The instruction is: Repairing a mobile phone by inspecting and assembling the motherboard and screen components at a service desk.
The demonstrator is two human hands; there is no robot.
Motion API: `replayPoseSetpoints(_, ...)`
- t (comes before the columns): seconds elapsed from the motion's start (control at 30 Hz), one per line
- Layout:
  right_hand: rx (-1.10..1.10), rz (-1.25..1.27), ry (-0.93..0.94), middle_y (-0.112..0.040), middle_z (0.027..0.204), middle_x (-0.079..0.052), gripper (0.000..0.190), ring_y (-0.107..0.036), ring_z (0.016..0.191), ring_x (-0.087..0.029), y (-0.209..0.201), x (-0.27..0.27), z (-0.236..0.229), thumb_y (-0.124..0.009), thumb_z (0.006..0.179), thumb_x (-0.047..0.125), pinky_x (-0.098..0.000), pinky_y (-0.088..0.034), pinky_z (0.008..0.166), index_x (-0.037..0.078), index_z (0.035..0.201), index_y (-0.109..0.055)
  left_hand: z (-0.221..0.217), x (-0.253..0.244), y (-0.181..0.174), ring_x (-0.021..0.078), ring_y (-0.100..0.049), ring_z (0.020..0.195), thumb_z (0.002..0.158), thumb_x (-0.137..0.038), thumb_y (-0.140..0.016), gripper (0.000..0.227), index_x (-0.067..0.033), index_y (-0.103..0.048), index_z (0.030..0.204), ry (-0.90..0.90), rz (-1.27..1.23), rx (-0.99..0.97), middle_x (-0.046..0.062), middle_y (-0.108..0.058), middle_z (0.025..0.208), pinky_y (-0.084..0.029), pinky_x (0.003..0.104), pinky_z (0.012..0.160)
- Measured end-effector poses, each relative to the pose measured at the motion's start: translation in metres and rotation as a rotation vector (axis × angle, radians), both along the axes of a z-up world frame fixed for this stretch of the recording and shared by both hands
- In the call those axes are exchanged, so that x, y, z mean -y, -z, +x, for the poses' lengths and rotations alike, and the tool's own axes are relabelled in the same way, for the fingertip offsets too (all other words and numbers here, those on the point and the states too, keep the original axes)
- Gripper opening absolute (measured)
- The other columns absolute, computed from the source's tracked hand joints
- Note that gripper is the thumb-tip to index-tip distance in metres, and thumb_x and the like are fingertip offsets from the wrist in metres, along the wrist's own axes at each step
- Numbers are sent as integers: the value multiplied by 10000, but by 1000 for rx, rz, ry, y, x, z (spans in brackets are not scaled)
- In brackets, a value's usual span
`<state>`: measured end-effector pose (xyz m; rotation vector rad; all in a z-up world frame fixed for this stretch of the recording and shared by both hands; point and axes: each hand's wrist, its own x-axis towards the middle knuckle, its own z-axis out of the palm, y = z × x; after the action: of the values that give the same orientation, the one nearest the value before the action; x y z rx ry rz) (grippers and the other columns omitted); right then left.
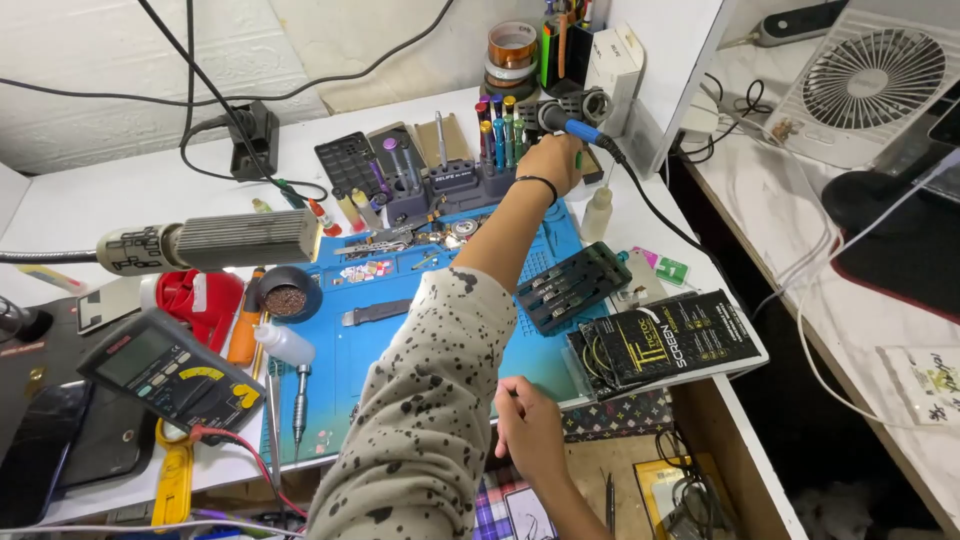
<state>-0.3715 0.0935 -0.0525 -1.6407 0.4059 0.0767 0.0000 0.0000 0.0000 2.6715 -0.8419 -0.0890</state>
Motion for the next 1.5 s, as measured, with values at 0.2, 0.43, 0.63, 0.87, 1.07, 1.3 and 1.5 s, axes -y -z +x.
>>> replayPoseSetpoints(0.2,58,49,11,-530,501,-66,272,-547,474,-186,3,-1,-1,-560,1003,295,-402,-523,555,101,991,-749,-10,-13,-3,350,-629,655,890,-130,-643,219,-135,-563,1093,-12,-72,-43,117,-633,823,-542,455,555)
replayPoseSetpoints(0.43,45,69,41,-507,412,-43,282,-539,352,-159,-16,-2,-1,-556,1011,240,-299,-448,454,56,892,-734,-70,-59,-43,343,-689,864,956,-166,-603,504,-154,-506,1451,18,38,-37,115,-693,1132,-601,468,636)
replayPoseSetpoints(0.63,18,-38,-13,-500,435,-14,306,-576,392,-154,-19,-2,-4,-455,961,213,-292,-456,490,45,923,-709,-206,-167,-83,362,-682,776,984,-246,-616,361,-73,-646,1299,145,114,40,150,-729,976,-568,492,533)
replayPoseSetpoints(0.87,107,-8,-98,-642,577,-157,246,-687,455,-231,15,8,-5,-522,1017,191,-273,-533,420,67,1111,-712,-389,-254,-29,468,-676,707,1010,-179,-433,434,-262,-566,1415,120,-405,-40,190,-717,758,-536,557,617)
replayPoseSetpoints(1.07,107,-117,-184,-481,516,-28,238,-391,421,-125,-11,-6,-19,-532,1025,216,-280,-323,413,86,1077,-724,-458,-250,55,268,-455,530,923,190,-450,645,-103,-424,1497,230,-787,16,181,-628,1030,-404,377,479)
replayPoseSetpoints(1.3,409,-418,-88,-372,458,43,269,-277,412,-81,-18,-5,-29,-525,1020,242,-281,-211,410,110,1040,-758,-452,-261,87,306,-615,716,856,159,-461,351,-51,-601,1101,316,-699,250,148,-627,1037,-379,362,412)
replayPoseSetpoints(1.5,774,-704,210,-636,727,-38,173,-476,561,-122,-8,37,-12,-579,1059,38,-277,-346,498,47,1124,-740,-443,-270,89,324,-599,619,904,32,-538,264,-148,-720,969,396,-442,40,40,-636,890,-365,435,397)
